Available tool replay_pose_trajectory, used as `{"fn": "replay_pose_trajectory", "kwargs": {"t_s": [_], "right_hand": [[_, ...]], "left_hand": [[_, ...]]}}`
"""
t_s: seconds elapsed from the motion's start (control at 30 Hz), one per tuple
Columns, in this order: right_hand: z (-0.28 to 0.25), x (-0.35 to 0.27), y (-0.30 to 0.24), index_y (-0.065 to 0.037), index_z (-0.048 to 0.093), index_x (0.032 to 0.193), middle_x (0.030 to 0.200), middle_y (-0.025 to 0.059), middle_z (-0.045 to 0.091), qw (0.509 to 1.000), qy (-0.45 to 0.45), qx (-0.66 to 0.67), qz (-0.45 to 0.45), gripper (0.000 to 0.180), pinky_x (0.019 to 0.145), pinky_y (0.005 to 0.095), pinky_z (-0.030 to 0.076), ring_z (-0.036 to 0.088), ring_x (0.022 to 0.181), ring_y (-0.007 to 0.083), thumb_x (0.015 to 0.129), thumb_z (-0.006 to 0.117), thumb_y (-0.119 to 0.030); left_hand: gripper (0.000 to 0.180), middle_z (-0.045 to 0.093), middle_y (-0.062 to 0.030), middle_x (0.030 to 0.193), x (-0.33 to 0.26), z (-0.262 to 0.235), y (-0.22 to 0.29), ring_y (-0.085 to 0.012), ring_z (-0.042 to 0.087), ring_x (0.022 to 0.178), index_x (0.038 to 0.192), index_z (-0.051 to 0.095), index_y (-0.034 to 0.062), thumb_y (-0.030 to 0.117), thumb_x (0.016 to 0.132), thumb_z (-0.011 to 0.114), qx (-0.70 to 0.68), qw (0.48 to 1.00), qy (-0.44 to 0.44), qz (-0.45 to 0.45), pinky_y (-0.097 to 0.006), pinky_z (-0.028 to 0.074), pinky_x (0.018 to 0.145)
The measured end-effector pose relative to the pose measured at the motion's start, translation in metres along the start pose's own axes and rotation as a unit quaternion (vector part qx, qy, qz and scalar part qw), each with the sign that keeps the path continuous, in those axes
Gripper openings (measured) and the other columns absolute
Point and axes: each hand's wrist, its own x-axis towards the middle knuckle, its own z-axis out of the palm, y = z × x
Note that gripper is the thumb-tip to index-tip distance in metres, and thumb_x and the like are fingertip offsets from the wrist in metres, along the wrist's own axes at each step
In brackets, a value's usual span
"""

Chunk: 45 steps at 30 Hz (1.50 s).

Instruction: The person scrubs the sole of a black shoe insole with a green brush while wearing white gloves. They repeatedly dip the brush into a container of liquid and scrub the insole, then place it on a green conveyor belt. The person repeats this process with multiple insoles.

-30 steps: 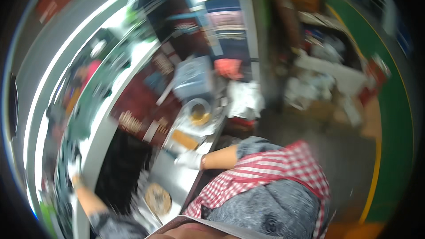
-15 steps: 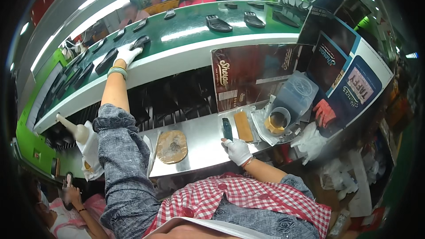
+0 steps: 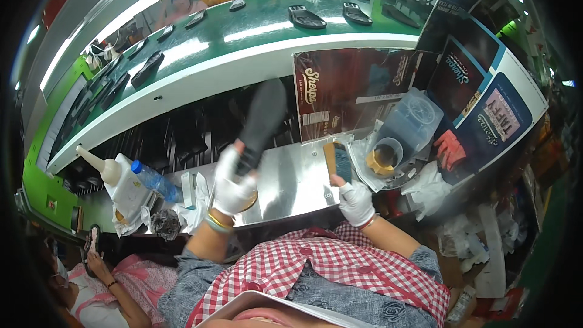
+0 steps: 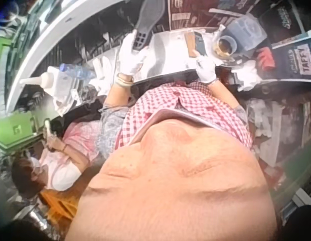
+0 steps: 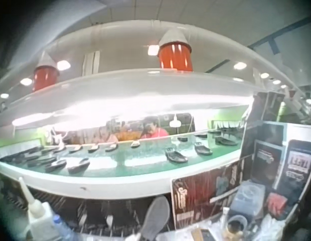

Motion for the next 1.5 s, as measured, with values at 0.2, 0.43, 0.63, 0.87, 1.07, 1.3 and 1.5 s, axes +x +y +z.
{"fn": "replay_pose_trajectory", "kwargs": {"t_s": [0.2,0.43,0.63,0.87,1.07,1.3,1.5], "right_hand": [[-0.059,0.004,0.0,-0.004,0.059,0.113,0.088,0.0123,0.065,0.999,-0.036,-0.008,0.036,0.036,0.067,0.0328,0.049,0.063,0.074,0.0279,0.079,0.058,0.004],[-0.088,0.012,0.014,-0.001,0.058,0.115,0.106,0.016,0.062,0.989,0.027,0.082,0.117,0.03,0.084,0.0339,0.044,0.061,0.096,0.0276,0.088,0.057,-0.013],[-0.119,0.026,0.021,-0.001,0.056,0.115,0.11,0.0078,0.059,0.894,0.106,0.202,0.386,0.027,0.079,0.0252,0.047,0.058,0.089,0.0117,0.093,0.051,-0.014],[-0.13,0.028,0.067,-0.007,0.064,0.103,0.086,-0.0006,0.063,0.874,0.144,0.19,0.424,0.021,0.055,0.0172,0.041,0.058,0.062,0.0055,0.09,0.057,-0.022],[-0.129,0.027,0.087,-0.003,0.064,0.1,0.088,0.0,0.061,0.861,0.108,0.207,0.452,0.025,0.056,0.018,0.043,0.056,0.062,0.0059,0.089,0.059,-0.025],[-0.117,0.028,0.093,-0.002,0.065,0.099,0.089,0.0005,0.062,0.845,0.063,0.214,0.487,0.025,0.057,0.0177,0.044,0.056,0.062,0.0063,0.09,0.059,-0.024],[-0.119,0.022,0.101,-0.003,0.065,0.098,0.084,-0.0005,0.062,0.839,0.096,0.251,0.473,0.024,0.054,0.0176,0.042,0.055,0.058,0.005,0.089,0.06,-0.024]], "left_hand": [[0.063,0.043,-0.0178,0.129,-0.107,0.076,-0.017,-0.0237,0.05,0.114,0.128,0.043,-0.0052,0.0,0.07,0.069,0.024,0.973,-0.172,-0.149,-0.031,0.044,0.091],[0.037,0.045,-0.0189,0.127,-0.112,0.093,-0.048,-0.0338,0.046,0.116,0.125,0.039,0.0022,0.022,0.094,0.044,-0.594,0.585,-0.026,-0.552,-0.039,0.04,0.097],[0.051,0.053,-0.0208,0.117,-0.105,0.117,-0.054,-0.0362,0.049,0.108,0.12,0.047,0.002,0.044,0.092,0.039,-0.622,0.475,-0.009,-0.622,-0.055,0.042,0.087],[0.044,0.056,-0.0175,0.117,-0.086,0.119,-0.044,-0.0331,0.056,0.106,0.121,0.049,0.0046,0.036,0.091,0.045,-0.639,0.465,-0.064,-0.61,-0.046,0.049,0.081],[0.045,0.052,-0.016,0.124,-0.028,0.116,-0.006,-0.0343,0.054,0.11,0.128,0.044,0.0082,0.03,0.089,0.052,-0.636,0.581,-0.115,-0.494,-0.046,0.049,0.084],[0.047,0.048,-0.0159,0.128,-0.031,0.132,0.004,-0.036,0.052,0.112,0.131,0.04,0.0089,0.031,0.09,0.049,-0.643,0.562,-0.095,-0.512,-0.045,0.052,0.081],[0.049,0.049,-0.0187,0.126,-0.049,0.138,-0.008,-0.0346,0.055,0.108,0.13,0.04,0.0043,0.035,0.093,0.044,-0.625,0.531,-0.096,-0.564,-0.043,0.054,0.077]]}}
